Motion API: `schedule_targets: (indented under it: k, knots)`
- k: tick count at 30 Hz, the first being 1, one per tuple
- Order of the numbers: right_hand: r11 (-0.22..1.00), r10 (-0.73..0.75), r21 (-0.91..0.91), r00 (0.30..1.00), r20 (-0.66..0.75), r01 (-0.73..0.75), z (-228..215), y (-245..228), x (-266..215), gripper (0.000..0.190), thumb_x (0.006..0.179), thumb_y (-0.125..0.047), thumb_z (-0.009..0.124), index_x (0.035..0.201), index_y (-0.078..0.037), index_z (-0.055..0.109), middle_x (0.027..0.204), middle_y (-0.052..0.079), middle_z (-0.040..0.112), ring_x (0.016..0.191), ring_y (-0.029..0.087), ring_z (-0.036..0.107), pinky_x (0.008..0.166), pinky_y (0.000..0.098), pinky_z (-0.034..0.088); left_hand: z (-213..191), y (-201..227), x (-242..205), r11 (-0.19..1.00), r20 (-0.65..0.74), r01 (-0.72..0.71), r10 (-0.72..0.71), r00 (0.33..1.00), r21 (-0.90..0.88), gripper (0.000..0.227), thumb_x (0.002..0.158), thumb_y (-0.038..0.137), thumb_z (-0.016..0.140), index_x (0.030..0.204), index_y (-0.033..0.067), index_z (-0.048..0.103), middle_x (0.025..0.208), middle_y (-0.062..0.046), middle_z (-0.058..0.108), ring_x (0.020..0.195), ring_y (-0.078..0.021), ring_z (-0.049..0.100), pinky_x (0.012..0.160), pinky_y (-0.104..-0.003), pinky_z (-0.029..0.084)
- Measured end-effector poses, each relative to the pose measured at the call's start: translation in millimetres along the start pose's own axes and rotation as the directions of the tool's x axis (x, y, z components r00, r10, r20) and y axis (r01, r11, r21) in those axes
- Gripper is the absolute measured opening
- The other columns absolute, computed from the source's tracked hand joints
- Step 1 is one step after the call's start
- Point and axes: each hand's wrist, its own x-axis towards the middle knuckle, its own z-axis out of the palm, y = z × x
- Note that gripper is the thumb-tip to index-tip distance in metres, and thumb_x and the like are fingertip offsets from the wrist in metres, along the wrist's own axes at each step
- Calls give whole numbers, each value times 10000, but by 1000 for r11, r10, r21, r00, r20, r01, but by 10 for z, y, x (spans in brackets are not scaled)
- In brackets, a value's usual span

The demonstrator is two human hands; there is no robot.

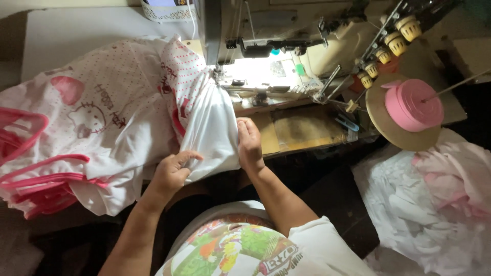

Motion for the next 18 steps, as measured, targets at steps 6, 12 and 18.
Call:
schedule_targets:
  k: [6,12,18]
  knots:
    - [983,-13,-175,979,205,50,-313,434,254,172,973,-149,635,807,-118,665,564,4,571,519,34,475,457,158,370,-88,233,-44,978,-84,-102,119,989,182,544,740,28,536,1147,287,787,1032,-25,795,955,-280,705,924,-380,558]
    - [983,-39,-167,975,220,77,-267,336,233,148,969,-143,659,828,-99,669,552,16,579,517,46,498,465,175,400,-73,134,5,970,-82,-83,104,991,227,571,752,49,535,1189,337,766,1017,-23,782,942,-282,702,914,-412,569]
    - [970,-78,-207,971,226,126,-220,220,156,177,995,-164,648,836,-93,615,578,0,563,538,66,502,509,190,422,-191,417,225,821,-229,-295,447,865,488,311,756,84,599,979,230,759,1014,-106,661,855,-314,665,853,-421,550]
